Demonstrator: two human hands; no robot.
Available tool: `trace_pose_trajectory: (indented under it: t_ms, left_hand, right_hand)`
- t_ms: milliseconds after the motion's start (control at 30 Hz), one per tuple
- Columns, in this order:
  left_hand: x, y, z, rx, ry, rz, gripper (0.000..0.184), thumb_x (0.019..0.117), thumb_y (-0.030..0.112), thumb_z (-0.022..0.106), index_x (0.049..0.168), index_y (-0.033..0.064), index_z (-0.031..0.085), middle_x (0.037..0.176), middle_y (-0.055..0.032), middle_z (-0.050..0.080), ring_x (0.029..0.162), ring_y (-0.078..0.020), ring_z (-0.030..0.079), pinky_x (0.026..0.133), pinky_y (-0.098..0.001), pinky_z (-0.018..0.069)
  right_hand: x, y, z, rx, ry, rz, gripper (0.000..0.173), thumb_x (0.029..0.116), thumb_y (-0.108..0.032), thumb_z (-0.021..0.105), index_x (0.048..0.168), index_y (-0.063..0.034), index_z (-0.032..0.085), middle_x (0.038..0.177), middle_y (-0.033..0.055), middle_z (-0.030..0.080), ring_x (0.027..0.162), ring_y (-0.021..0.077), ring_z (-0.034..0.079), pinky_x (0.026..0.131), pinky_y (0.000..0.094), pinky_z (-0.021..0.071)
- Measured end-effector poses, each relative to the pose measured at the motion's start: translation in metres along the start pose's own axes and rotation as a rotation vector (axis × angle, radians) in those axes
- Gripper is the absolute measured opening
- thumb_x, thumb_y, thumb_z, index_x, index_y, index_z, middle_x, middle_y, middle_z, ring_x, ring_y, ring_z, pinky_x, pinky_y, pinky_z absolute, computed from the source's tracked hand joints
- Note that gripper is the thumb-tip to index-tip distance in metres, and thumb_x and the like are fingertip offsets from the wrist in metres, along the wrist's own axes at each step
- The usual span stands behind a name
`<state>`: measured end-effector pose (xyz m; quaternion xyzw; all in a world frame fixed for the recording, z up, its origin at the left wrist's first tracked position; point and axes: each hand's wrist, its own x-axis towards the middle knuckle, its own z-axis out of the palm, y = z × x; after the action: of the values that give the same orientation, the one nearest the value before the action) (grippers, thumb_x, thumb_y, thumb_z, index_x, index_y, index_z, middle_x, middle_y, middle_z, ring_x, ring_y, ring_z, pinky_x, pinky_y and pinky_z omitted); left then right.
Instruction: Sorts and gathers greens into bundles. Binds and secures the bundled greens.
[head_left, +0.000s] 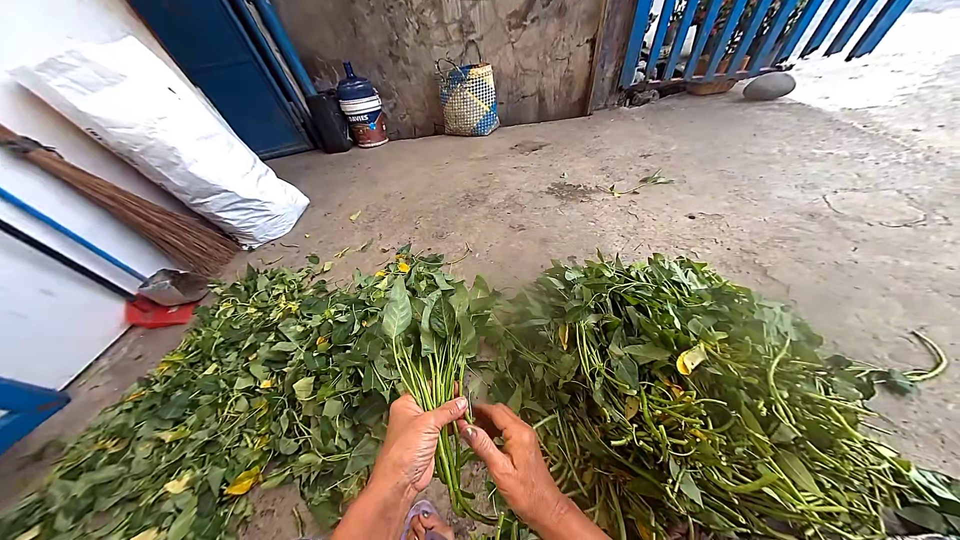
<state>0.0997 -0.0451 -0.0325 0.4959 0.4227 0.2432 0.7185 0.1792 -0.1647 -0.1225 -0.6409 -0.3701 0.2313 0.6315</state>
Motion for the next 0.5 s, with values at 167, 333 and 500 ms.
trace_pose_trajectory:
  t_ms: [167,333,500]
  left_hand:
    - [0.000,0.000,0.004,-0.060,0.061,-0.029,0.023,0.0848,-0.018,0.068,0.104,-0.0107,0.059,0.085,-0.0213,0.070,0.068,-0.0265,0.071,0.062,-0.0381,0.0640]
    - [0.009,0.009,-0.011,-0.067,0.216,0.026,0.026,0.0877,-0.016,0.066,0.111,-0.0096,0.058,0.085,-0.0203,0.069,0.062,-0.0250,0.069,0.055,-0.0351,0.0616]
    - [0.016,0.028,-0.032,-0.043,0.450,0.223,0.030,0.0868,-0.013,0.070,0.114,-0.0051,0.059,0.086,-0.0137,0.070,0.059,-0.0197,0.068,0.054,-0.0313,0.0615]
  right_hand:
    - [0.021,-0.025,0.013,0.583,0.164,0.179,0.016,0.0959,-0.003,0.068,0.107,0.0072,0.074,0.096,0.0155,0.074,0.086,0.0194,0.072,0.081,0.0319,0.0621]
    - [0.003,-0.014,0.013,-0.299,0.118,-0.354,0.016,0.0997,-0.015,0.056,0.097,-0.0065,0.070,0.091,0.0052,0.067,0.091,0.0169,0.066,0.081,0.0320,0.0569]
    - [-0.038,0.010,-0.013,-0.693,-0.537,-0.121,0.055,0.1058,-0.050,0.048,0.084,-0.0046,0.070,0.091,0.0156,0.070,0.096,0.0335,0.068,0.083,0.0519,0.0538]
